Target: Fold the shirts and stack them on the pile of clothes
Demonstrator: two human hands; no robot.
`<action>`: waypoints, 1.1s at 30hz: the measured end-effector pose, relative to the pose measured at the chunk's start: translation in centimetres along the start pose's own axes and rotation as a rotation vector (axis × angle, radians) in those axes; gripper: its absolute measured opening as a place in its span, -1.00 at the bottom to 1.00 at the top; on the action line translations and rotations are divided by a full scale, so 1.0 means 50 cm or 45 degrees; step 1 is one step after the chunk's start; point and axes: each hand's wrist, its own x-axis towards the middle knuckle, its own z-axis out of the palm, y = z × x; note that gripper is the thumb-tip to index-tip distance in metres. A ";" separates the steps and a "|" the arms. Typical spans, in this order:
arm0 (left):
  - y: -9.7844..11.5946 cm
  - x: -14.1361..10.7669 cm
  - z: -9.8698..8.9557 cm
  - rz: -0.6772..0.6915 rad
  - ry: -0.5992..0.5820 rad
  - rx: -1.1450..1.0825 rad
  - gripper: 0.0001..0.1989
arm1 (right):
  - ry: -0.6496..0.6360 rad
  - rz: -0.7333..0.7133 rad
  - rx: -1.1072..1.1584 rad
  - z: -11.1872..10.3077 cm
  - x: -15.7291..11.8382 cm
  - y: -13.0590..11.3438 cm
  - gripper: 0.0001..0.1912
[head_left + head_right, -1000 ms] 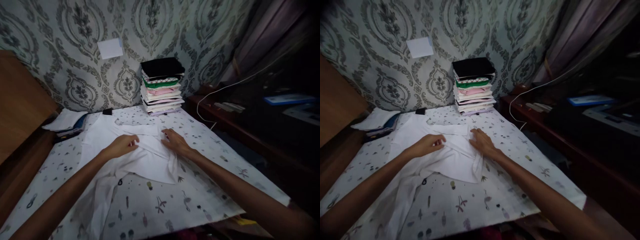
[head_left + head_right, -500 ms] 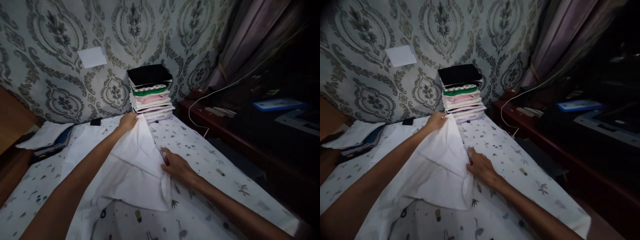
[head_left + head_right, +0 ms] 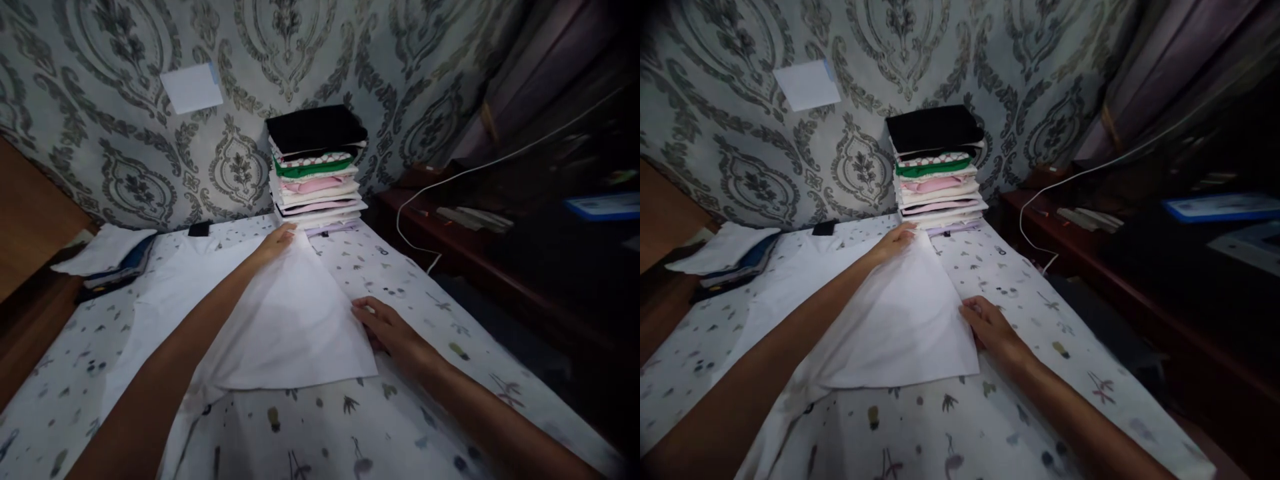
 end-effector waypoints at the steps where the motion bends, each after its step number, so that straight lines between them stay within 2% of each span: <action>1: 0.002 -0.021 -0.007 -0.018 -0.003 -0.016 -0.59 | -0.025 0.019 -0.004 0.000 -0.007 -0.002 -0.57; 4: 0.023 -0.113 -0.053 -0.087 -0.039 0.025 -0.59 | -0.114 0.056 -0.019 0.001 -0.031 -0.001 -0.48; 6: 0.053 -0.204 -0.097 -0.097 -0.159 0.125 -0.66 | -0.147 0.099 -0.050 0.002 -0.046 0.009 -0.40; 8: 0.098 -0.316 -0.143 -0.138 -0.328 0.334 -0.67 | -0.153 0.143 -0.096 0.004 -0.059 0.021 -0.33; 11: 0.175 -0.500 -0.192 -0.423 -0.568 0.550 -0.63 | -0.169 0.116 -0.149 0.009 -0.078 0.036 -0.31; 13: 0.215 -0.613 -0.204 -0.627 -0.692 0.641 -0.66 | -0.151 0.060 -0.167 0.013 -0.090 0.039 -0.34; 15: 0.235 -0.705 -0.200 -0.725 -0.654 0.712 -0.63 | -0.109 0.017 -0.161 0.017 -0.102 0.038 -0.37; 17: 0.234 -0.766 -0.185 -0.757 -0.476 0.803 -0.46 | -0.063 0.008 -0.114 0.019 -0.113 0.036 -0.39; 19: 0.220 -0.796 -0.164 -0.759 -0.271 0.890 -0.32 | -0.045 0.014 -0.044 0.016 -0.121 0.036 -0.40; 21: 0.204 -0.803 -0.144 -0.737 -0.137 0.933 -0.30 | -0.045 0.015 -0.011 0.011 -0.126 0.040 -0.38; 23: 0.195 -0.799 -0.133 -0.700 -0.068 0.914 -0.38 | -0.035 0.011 -0.033 0.007 -0.129 0.048 -0.34; 25: 0.197 -0.795 -0.134 -0.688 -0.046 0.875 -0.56 | -0.002 0.013 -0.093 0.006 -0.131 0.057 -0.27; 27: 0.210 -0.796 -0.146 -0.695 -0.124 0.832 -0.70 | 0.032 0.011 -0.161 0.007 -0.135 0.062 -0.21; 29: 0.232 -0.802 -0.161 -0.701 -0.302 0.775 -0.79 | 0.059 -0.018 -0.217 0.008 -0.139 0.063 -0.21; 31: 0.259 -0.808 -0.171 -0.695 -0.484 0.682 -0.84 | 0.065 -0.053 -0.273 0.006 -0.143 0.060 -0.24; 33: 0.285 -0.812 -0.173 -0.714 -0.592 0.565 -0.84 | 0.052 -0.065 -0.375 0.002 -0.144 0.059 -0.27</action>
